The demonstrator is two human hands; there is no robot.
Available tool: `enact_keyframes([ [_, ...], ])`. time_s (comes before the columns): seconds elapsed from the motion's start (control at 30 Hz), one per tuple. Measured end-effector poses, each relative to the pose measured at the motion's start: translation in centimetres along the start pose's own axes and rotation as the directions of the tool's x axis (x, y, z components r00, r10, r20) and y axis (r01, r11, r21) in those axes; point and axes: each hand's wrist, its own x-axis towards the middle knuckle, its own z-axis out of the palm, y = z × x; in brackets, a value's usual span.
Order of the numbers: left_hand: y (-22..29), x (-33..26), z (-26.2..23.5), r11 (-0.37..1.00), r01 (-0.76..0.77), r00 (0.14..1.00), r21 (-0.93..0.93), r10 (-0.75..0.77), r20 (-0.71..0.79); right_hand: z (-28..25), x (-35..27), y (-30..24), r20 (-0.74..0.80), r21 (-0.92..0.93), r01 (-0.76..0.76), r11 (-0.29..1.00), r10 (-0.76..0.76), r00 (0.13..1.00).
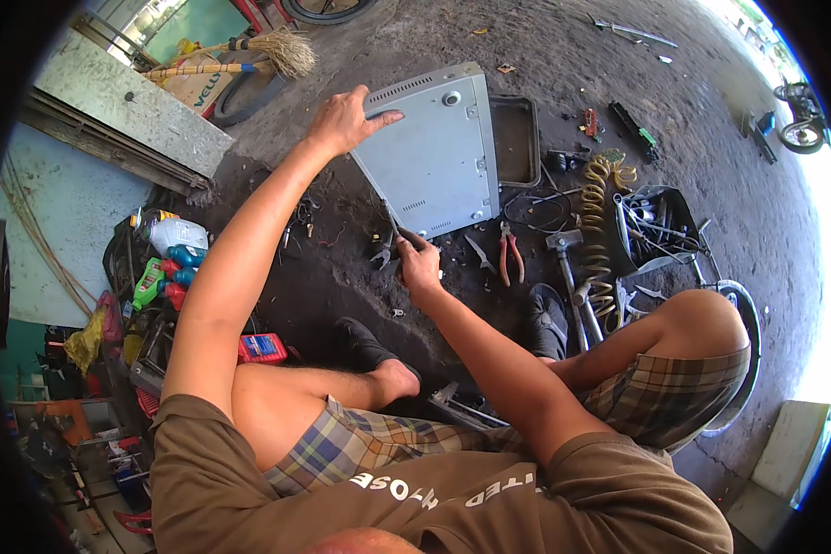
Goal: The person sits on the floor and uses a screwdriver to remove screws from the corners of a grey metal box. They systematically loosen and remove fasteners from the casing while holding the box steady with their other hand.
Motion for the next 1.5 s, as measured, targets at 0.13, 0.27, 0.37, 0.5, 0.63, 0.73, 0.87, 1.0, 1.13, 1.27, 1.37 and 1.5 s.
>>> enact_keyframes([
  [0.13, 0.1, -0.1, -0.1, 1.000, 0.018, 1.000, -0.007, -0.018, 0.010, -0.6, 0.9, 0.4, 0.093, 0.286, -0.149, 0.947, 0.127, 0.988],
  [0.27, 0.2, -0.1, -0.3, 1.000, 0.020, 1.000, -0.013, -0.020, 0.013, -0.5, 1.7, 1.1, 0.324, 0.651, -0.406, 0.641, 0.248, 0.913],
  [0.37, 0.2, -0.1, -0.3, 0.999, 0.028, 0.999, -0.022, -0.027, 0.026, -0.2, 1.7, 1.3, 0.307, 0.633, -0.385, 0.672, 0.238, 0.921],
  [0.5, 0.2, -0.1, -0.3, 0.999, 0.034, 0.999, -0.023, -0.034, 0.030, 0.7, 1.3, 0.9, -0.026, -0.003, 0.124, 0.992, -0.124, 0.992],
  [0.63, 0.3, -0.2, -0.4, 0.999, 0.025, 0.999, -0.041, -0.024, 0.021, 1.2, 1.2, 0.3, -0.064, -0.478, 0.396, 0.784, -0.481, 0.875],
  [0.73, 0.4, -0.3, -0.6, 0.998, 0.032, 0.999, -0.048, -0.032, 0.002, 1.3, 1.8, 0.4, -0.049, 0.438, -0.154, 0.885, 0.195, 0.980],
  [0.87, 0.6, -0.4, -0.6, 0.999, 0.018, 0.999, -0.040, -0.019, -0.029, 0.9, 2.8, 1.2, 0.347, 0.565, -0.395, 0.724, 0.225, 0.910],
  [1.0, 0.6, -0.3, -0.5, 0.998, 0.033, 0.999, -0.045, -0.033, -0.006, 0.3, 2.9, 1.5, 0.014, -0.447, 0.354, 0.821, -0.389, 0.921],
  [1.13, 0.4, -0.3, -0.5, 0.997, 0.049, 0.999, -0.051, -0.049, 0.003, -0.2, 2.8, 0.9, 0.328, 0.681, -0.440, 0.585, 0.294, 0.898],
  [1.27, 0.3, -0.4, -0.5, 0.999, 0.033, 0.999, -0.040, -0.033, 0.001, 0.0, 2.9, 0.9, -0.080, -0.330, 0.097, 0.939, -0.130, 0.988],
  [1.37, 0.5, -0.4, -0.4, 0.998, 0.043, 0.999, -0.045, -0.043, -0.004, -0.5, 3.0, 1.3, 0.002, -0.702, 0.453, 0.549, -0.635, 0.773],
  [1.5, 0.5, -0.3, -0.7, 0.997, 0.053, 0.999, -0.048, -0.053, 0.000, -0.4, 2.6, 2.0, 0.332, 0.775, -0.415, 0.476, 0.252, 0.909],
])
